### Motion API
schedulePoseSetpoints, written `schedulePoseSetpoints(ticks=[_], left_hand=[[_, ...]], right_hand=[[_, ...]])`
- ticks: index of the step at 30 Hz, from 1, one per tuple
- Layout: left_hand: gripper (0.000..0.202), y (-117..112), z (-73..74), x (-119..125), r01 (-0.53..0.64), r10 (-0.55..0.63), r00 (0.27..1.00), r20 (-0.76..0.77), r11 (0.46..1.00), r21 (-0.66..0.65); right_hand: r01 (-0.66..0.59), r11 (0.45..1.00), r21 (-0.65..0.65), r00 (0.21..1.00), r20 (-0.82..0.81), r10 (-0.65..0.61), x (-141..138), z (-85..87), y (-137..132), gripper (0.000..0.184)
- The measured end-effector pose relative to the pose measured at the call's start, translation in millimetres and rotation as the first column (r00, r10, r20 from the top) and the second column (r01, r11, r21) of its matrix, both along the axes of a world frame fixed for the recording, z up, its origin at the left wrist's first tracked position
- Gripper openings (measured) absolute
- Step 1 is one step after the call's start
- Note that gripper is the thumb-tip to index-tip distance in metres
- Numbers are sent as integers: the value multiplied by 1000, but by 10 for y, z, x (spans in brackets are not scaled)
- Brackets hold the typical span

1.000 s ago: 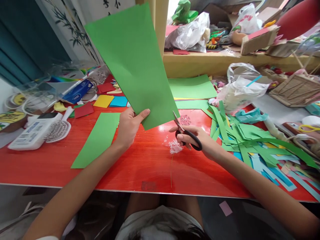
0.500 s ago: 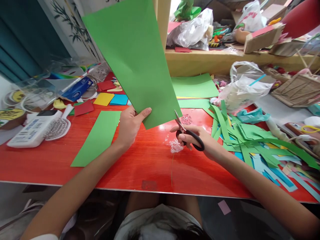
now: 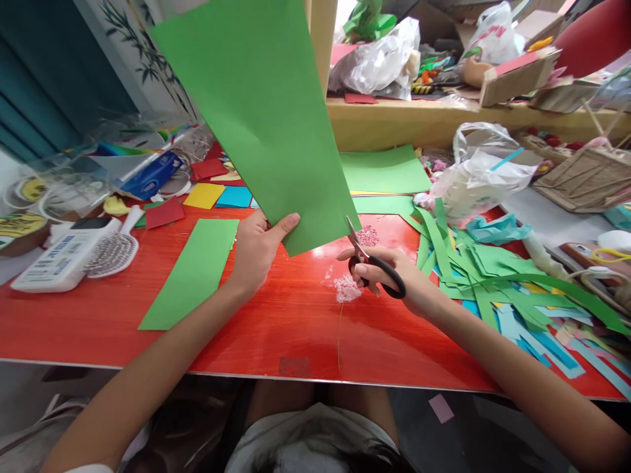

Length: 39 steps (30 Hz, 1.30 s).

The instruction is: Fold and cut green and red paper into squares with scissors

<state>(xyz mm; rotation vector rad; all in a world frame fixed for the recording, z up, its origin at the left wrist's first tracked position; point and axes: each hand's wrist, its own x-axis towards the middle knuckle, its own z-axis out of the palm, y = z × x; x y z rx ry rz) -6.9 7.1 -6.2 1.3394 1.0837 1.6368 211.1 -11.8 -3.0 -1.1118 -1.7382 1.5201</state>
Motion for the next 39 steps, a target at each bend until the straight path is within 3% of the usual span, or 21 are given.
schedulePoseSetpoints(ticks=[24, 33, 39], left_hand=[[24, -12, 14, -1, -24, 24, 1000, 4, 1000, 1], [22, 2, -26, 3, -21, 21, 1000, -2, 1000, 3], [23, -2, -50, 19, 21, -21, 1000, 11, 1000, 1]], right_hand=[[85, 989, 124, 996, -6, -85, -72, -40, -90, 24], [69, 995, 65, 995, -74, -64, -91, -73, -70, 22], [66, 993, 94, 996, -72, -59, -94, -60, -79, 21]])
